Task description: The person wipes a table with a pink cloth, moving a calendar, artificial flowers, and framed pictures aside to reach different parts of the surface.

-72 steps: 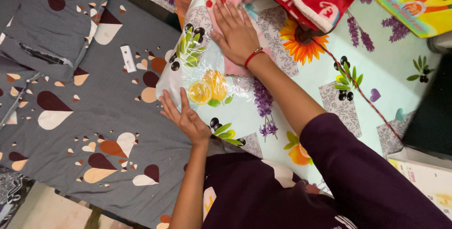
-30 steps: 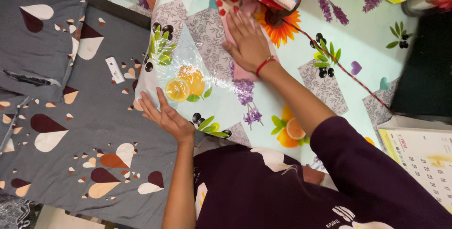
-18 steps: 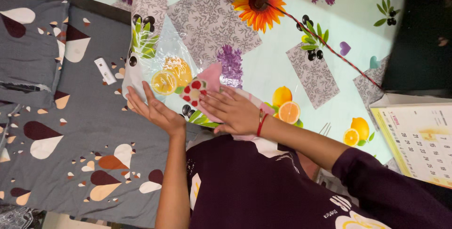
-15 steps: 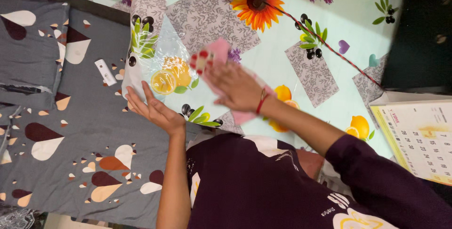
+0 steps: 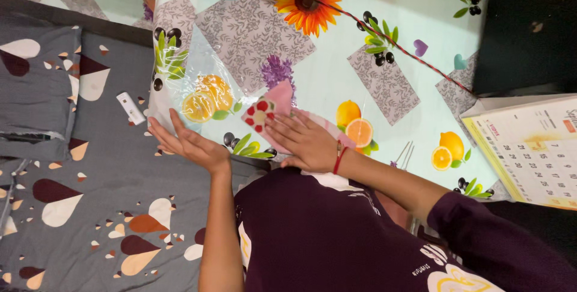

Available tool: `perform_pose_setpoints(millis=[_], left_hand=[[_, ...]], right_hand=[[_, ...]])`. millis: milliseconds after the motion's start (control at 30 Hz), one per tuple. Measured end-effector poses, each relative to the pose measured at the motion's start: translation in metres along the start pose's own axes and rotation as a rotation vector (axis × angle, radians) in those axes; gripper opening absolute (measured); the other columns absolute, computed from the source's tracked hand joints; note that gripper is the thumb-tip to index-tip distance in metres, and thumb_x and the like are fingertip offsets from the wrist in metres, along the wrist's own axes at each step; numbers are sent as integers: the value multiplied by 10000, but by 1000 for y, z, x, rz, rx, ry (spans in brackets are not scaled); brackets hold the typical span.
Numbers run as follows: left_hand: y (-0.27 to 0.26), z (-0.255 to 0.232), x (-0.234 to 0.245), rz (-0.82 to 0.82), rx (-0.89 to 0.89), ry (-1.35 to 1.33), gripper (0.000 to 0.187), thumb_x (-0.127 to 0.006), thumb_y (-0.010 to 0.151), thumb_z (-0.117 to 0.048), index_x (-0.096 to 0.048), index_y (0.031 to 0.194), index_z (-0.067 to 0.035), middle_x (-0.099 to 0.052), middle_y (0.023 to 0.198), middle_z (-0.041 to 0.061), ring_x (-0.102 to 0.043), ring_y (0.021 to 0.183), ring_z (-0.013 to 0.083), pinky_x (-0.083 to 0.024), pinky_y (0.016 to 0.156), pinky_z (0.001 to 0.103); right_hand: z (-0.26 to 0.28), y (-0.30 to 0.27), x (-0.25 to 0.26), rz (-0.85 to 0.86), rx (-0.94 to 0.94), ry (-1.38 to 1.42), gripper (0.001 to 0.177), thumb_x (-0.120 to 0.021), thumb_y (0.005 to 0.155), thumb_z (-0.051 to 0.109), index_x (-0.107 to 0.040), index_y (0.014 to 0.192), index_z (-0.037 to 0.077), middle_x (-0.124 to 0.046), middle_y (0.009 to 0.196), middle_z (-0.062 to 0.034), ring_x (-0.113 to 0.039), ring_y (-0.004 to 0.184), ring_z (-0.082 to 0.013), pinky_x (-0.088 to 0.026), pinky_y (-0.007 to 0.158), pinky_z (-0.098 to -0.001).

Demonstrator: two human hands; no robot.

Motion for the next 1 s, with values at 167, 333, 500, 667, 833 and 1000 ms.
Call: perform_pose_setpoints(millis=[167,333,500,667,833,1000], left_hand=[[0,1,-1,-8,-88,91,694,-153,1141,-432,-595,1495,-31,-281,1711,161,-132,1625,394,75,1285,662],[2,-13,-1,159,-540,434,497,-402,1148,-325,-596,1520,-59,-339,1690,157,-167,1601,408,60,1248,678],[2,-51,-9,447,-580,401,515,-539,1098,-299,-550,1508,13,-339,1690,212,-205,1595,416,-28,1257,662],[-15,-93,-53,727,-682,227,631,-519,1067,-387,-469,1526,44,-333,1676,205,-218,1585,364,-69,1276,599],[-37,-95,-68,794,-790,308,701,-426,1084,-462,-391,1588,24,-347,1677,169,-233,1583,260,-28,1269,587],[-41,-89,-70,830,-819,344,693,-400,1090,-462,-393,1598,9,-361,1681,127,-230,1590,238,16,1259,599]], right_hand=[[-76,21,7,29,-290,-79,809,-362,1044,579,-186,1647,69,-187,1705,-181,-165,1575,-365,-118,1258,-532],[-131,48,27,-132,-477,11,756,-354,1082,527,-199,1646,47,-209,1733,-154,-174,1601,-344,-109,1285,-526],[-44,6,7,-37,-314,-30,823,-406,1005,572,-237,1622,54,-238,1696,-149,-170,1579,-336,-108,1265,-542],[25,-45,2,-25,-198,45,812,-419,1016,588,-246,1628,82,-251,1690,-126,-202,1573,-296,-118,1284,-552],[-50,-27,6,-44,-488,-26,758,-420,1054,512,-242,1624,46,-253,1678,-157,-202,1569,-327,-136,1280,-523],[-110,-1,22,-196,-609,7,713,-409,1098,469,-253,1636,27,-253,1716,-142,-201,1598,-320,-123,1295,-528]])
Point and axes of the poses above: each hand's wrist, its own y-axis towards the middle knuckle, its own x-axis out of the back of the hand, z = x × y, the point moved 3 cm from there along y, towards the middle knuckle
